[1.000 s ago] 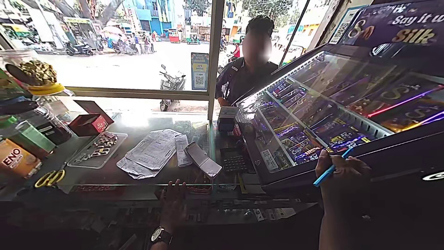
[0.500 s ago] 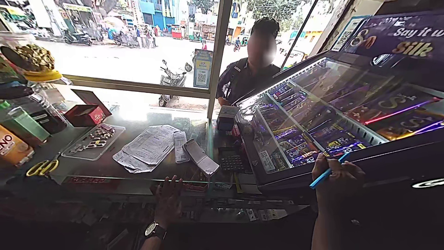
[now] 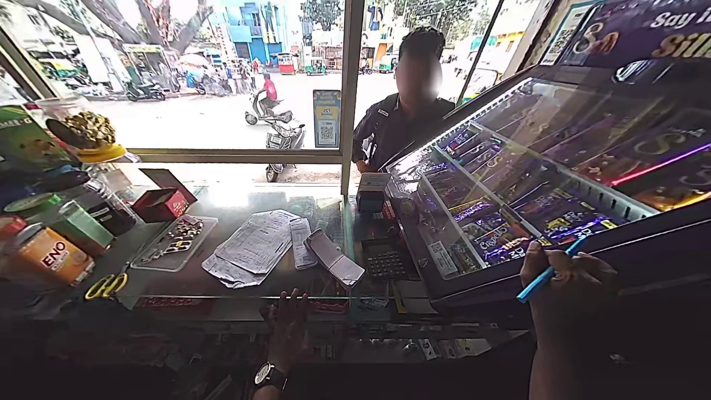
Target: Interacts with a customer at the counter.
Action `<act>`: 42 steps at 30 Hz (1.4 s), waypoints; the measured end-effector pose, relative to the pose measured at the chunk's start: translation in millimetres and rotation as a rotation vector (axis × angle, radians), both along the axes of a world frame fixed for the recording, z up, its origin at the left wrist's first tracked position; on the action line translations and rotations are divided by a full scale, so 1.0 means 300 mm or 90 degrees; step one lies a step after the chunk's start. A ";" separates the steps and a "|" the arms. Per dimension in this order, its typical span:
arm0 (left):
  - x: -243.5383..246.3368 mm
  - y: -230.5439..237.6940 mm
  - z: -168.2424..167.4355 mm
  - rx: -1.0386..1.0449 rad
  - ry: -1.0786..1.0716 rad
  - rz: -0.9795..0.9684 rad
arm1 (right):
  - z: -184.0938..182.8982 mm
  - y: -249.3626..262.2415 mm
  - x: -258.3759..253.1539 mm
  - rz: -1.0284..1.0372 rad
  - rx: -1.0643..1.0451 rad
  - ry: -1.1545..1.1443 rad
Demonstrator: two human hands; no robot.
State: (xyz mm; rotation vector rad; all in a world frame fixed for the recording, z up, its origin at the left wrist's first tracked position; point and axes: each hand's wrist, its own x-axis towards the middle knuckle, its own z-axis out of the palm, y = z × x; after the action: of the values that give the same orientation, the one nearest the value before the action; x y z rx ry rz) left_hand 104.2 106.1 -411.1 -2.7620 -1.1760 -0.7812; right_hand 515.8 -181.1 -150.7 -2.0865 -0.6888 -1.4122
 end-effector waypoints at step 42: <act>0.005 0.000 -0.005 -0.006 -0.004 -0.006 | -0.002 -0.005 0.021 -0.002 -0.002 -0.044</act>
State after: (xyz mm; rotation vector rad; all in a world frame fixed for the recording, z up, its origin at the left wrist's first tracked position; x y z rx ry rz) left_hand 105.7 106.2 -412.7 -2.7769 -1.1725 -0.7884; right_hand 522.1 -182.7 -151.3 -2.0500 -0.7157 -1.4918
